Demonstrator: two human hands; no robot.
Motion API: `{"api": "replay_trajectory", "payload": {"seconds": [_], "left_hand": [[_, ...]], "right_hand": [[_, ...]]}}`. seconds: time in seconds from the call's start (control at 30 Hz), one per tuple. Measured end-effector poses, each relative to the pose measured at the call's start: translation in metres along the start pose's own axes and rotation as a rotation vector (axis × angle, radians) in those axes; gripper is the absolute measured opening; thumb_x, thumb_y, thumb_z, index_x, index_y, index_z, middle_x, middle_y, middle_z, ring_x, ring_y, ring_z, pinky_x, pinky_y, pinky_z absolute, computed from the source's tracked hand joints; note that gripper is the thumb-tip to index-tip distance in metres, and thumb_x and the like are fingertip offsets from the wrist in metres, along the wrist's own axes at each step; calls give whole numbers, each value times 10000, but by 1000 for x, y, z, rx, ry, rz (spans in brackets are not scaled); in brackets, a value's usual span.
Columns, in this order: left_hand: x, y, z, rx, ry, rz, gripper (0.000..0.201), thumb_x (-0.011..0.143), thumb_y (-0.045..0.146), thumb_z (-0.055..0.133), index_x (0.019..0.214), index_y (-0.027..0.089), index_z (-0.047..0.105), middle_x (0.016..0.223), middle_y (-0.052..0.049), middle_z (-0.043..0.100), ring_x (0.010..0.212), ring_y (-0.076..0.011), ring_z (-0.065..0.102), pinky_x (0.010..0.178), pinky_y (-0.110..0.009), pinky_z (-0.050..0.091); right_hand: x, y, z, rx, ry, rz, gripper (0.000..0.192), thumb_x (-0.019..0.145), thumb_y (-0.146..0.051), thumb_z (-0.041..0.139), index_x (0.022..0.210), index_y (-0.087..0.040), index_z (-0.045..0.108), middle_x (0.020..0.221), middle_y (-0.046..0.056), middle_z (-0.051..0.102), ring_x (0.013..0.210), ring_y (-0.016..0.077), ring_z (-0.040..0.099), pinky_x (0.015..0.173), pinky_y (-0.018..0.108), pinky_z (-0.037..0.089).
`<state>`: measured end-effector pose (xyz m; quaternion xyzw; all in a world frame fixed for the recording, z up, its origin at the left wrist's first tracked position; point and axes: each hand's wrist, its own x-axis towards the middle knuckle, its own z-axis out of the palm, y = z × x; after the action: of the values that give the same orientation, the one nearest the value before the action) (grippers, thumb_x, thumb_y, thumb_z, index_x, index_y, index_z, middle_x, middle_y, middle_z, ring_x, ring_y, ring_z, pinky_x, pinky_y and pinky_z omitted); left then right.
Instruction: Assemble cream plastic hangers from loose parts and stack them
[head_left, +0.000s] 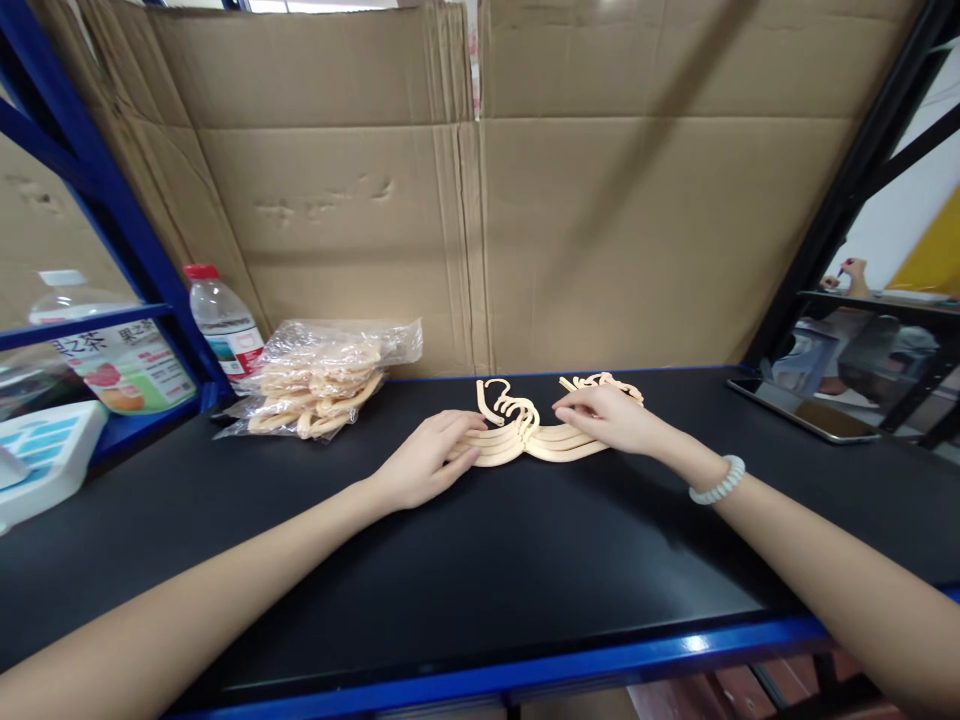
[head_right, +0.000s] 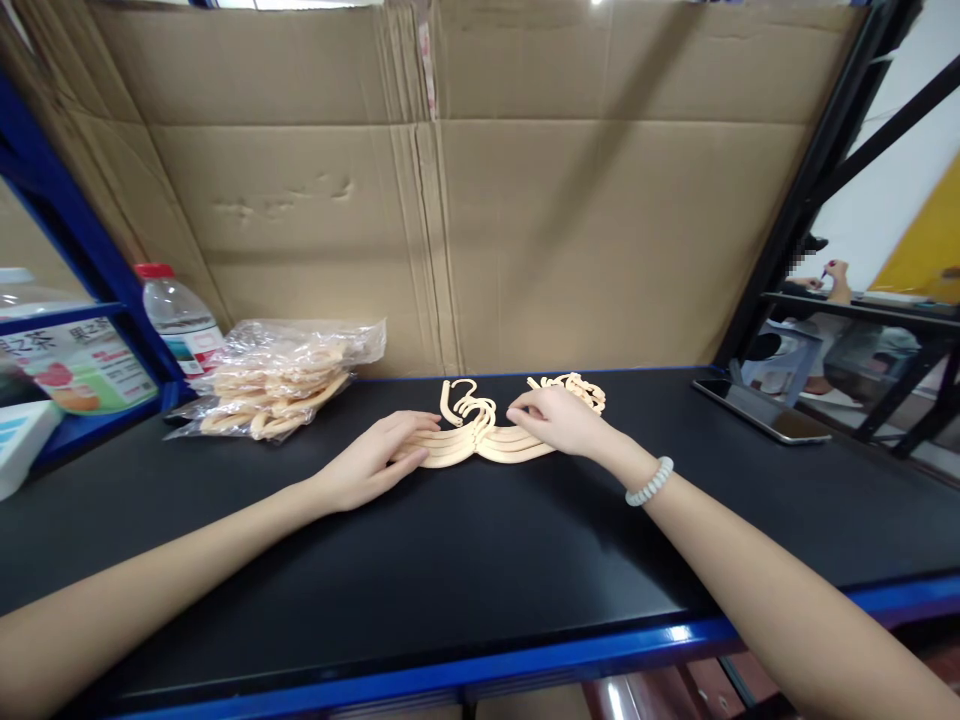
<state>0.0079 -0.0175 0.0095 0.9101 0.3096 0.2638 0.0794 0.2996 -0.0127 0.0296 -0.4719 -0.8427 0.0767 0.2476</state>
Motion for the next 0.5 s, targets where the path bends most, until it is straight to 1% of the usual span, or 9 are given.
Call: {"api": "replay_trajectory", "payload": {"seconds": [0.1, 0.2, 0.33, 0.5], "left_hand": [[0, -3, 1, -10, 95, -48, 248, 914, 231, 417, 1113, 194, 560, 1156, -100, 611, 1097, -246, 539, 966, -398, 406], [0, -5, 0, -28, 159, -116, 228, 899, 217, 415, 1056, 194, 578, 1081, -88, 630, 1026, -239, 562, 917, -388, 432], [0, -3, -2, -35, 190, -186, 215, 871, 226, 438, 1005, 184, 600, 1006, -77, 646, 935, -231, 588, 847, -370, 454], [1, -3, -3, -21, 198, -232, 224, 863, 245, 435, 997, 180, 602, 989, -65, 652, 868, -206, 598, 776, -337, 473]], "right_hand": [[2, 3, -4, -7, 150, 66, 286, 826, -308, 453, 791, -157, 694, 519, -6, 491, 512, 129, 429, 528, 266, 303], [3, 7, -6, 55, 250, 166, 247, 753, -241, 465, 774, -160, 697, 518, -1, 516, 488, 125, 429, 508, 266, 298], [4, 10, -10, 102, 345, 220, 224, 712, -225, 481, 733, -150, 691, 510, 6, 537, 476, 122, 441, 511, 273, 312], [4, 14, -13, 140, 431, 293, 202, 685, -189, 486, 696, -144, 682, 453, -24, 491, 439, 102, 417, 505, 260, 314]]}}
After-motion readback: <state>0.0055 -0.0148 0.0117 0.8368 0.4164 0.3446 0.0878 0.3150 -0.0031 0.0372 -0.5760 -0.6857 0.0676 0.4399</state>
